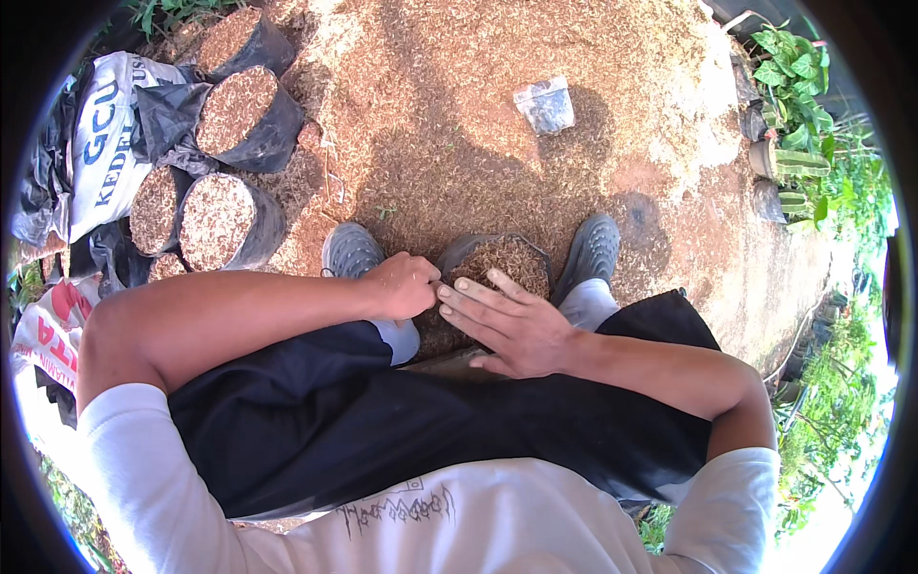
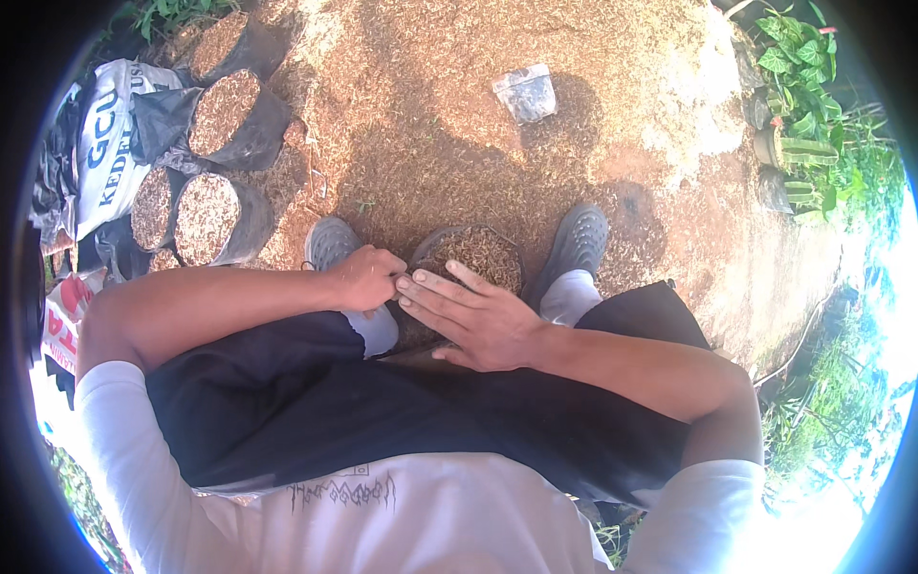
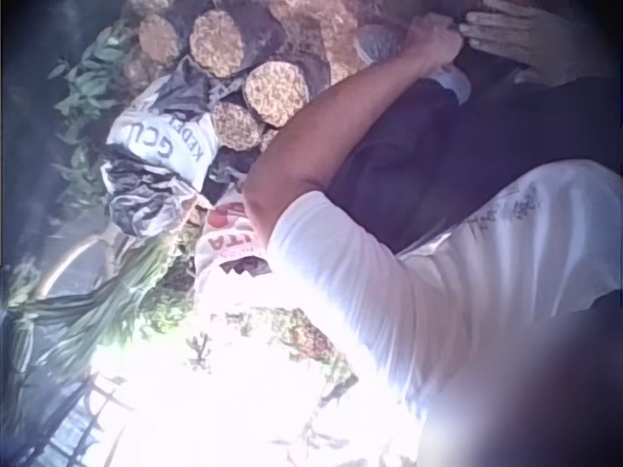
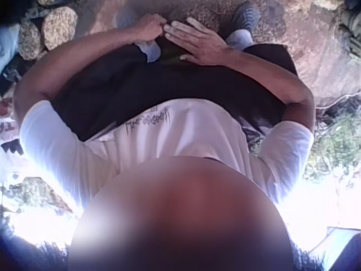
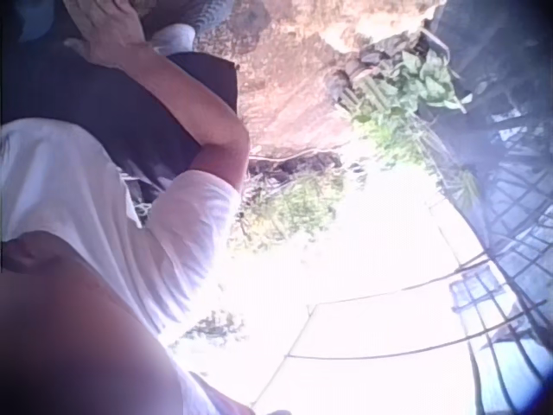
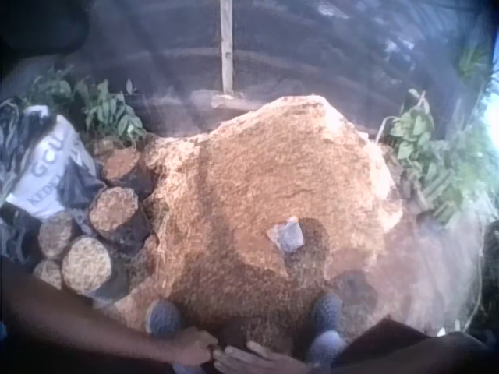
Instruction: The person scoops grain from a large pile into small black plastic pots using a cylindrical scoop. They fill each pot, level the surface, and place the filled pots in a row. The person repeats this process for multiple pots.
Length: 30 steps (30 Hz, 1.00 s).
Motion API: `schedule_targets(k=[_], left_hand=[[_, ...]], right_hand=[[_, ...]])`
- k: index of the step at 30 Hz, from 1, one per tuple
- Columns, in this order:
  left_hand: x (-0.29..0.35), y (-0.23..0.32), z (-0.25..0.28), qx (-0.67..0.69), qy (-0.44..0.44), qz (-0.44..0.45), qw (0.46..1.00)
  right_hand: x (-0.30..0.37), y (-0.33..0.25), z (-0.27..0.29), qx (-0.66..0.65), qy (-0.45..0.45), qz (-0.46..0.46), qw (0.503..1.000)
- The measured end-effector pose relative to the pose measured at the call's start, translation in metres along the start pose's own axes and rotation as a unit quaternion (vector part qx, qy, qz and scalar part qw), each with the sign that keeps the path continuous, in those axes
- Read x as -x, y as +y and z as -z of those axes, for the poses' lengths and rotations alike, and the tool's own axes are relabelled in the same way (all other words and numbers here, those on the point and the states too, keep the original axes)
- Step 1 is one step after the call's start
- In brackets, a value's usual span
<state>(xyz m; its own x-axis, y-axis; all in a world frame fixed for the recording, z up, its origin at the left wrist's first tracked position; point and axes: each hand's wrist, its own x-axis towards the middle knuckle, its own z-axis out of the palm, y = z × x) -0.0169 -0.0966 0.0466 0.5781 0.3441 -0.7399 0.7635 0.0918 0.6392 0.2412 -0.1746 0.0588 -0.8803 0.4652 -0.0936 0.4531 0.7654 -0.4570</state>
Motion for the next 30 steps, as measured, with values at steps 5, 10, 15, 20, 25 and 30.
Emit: schedule_targets(k=[5, 10, 15, 20, 25, 30], left_hand=[[0.000, -0.010, -0.005, -0.043, 0.004, -0.074, 0.996], [-0.002, -0.011, -0.005, 0.010, 0.024, -0.032, 0.999], [0.001, 0.000, -0.003, 0.029, 0.010, 0.018, 0.999], [0.005, 0.008, 0.001, 0.031, 0.012, 0.030, 0.999], [-0.001, 0.003, 0.002, 0.047, 0.001, 0.065, 0.997], [-0.002, 0.000, 0.008, 0.065, -0.019, 0.053, 0.996]], right_hand=[[0.003, -0.002, -0.036, -0.001, -0.055, 0.005, 0.998], [0.019, 0.019, -0.012, 0.027, -0.044, 0.006, 0.999], [-0.005, 0.030, -0.015, 0.017, 0.000, -0.092, 0.996], [-0.013, 0.018, -0.027, -0.009, 0.086, -0.045, 0.995], [-0.022, 0.008, -0.031, 0.008, 0.042, -0.044, 0.998], [-0.016, 0.005, -0.040, 0.009, 0.026, -0.082, 0.996]])
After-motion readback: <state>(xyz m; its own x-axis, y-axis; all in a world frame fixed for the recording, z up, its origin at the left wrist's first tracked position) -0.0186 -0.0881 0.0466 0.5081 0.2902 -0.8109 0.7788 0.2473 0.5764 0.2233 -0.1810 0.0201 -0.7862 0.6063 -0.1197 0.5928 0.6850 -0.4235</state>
